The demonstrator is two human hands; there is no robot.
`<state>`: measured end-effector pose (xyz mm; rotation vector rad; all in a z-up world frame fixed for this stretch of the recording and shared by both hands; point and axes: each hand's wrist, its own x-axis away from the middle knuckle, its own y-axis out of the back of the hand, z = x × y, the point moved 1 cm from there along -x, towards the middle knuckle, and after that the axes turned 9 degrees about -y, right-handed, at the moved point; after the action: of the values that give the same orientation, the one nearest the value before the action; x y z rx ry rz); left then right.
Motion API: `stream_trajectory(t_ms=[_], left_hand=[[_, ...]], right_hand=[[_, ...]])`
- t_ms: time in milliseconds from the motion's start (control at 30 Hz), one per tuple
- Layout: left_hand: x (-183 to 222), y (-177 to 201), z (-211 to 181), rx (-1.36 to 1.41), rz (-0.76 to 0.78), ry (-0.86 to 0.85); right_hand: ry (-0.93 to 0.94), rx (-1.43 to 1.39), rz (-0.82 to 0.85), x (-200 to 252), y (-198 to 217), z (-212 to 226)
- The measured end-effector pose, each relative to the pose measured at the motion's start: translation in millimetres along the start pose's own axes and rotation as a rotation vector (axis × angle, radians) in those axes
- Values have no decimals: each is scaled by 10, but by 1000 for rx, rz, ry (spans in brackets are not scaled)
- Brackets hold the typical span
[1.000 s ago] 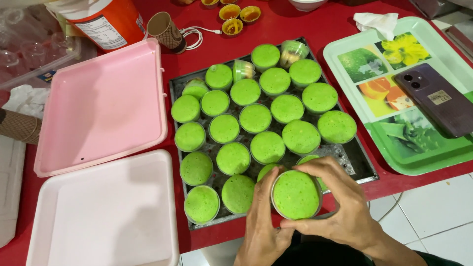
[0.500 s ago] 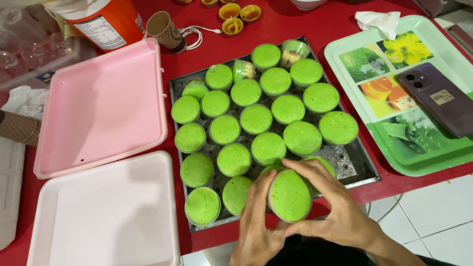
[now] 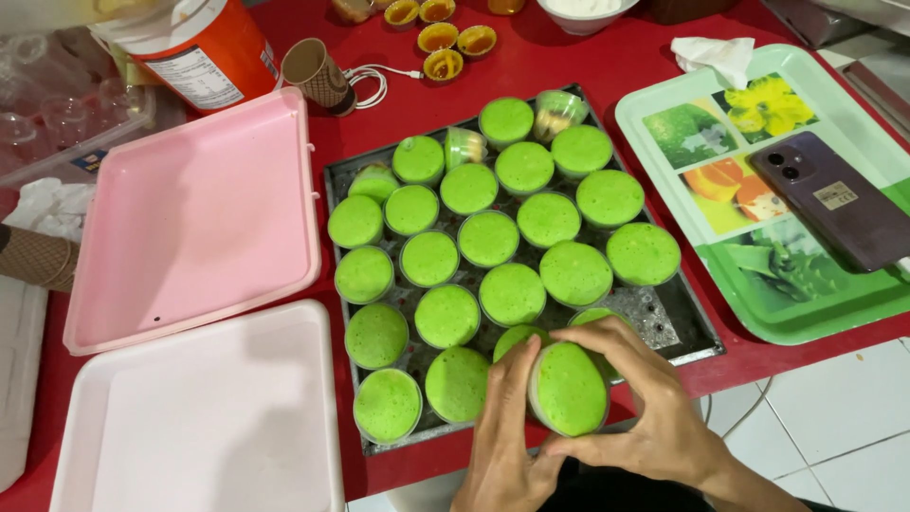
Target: Unmolding small green steamed cakes from individual plastic molds and arranging them neatly on a tray.
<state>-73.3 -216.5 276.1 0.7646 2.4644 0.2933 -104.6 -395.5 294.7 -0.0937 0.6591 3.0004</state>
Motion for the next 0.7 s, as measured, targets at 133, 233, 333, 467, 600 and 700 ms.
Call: stream_trajectory(t_ms=[133,233,333,467,600,700], left_hand=[[20,-74,34,-5,-34,-23],[70,-106,121,-121,-88,-87],[74,-124,65,-202,-126,-72],[-38,-122,-147,-180,-229,35],[-19,-262,-95,-271,-293,24],[-110,-229,132,-389,-358,-68]], right_hand=[[65,18,-162,24,-50,34],[-72,-27,-47,-1,-33,6],[-120,-77,36,-4,-6,9],[70,-66,-127,29,-35,-12],[34,-47,-169,53,7,-22],[-316,-45,140,61,103,27]])
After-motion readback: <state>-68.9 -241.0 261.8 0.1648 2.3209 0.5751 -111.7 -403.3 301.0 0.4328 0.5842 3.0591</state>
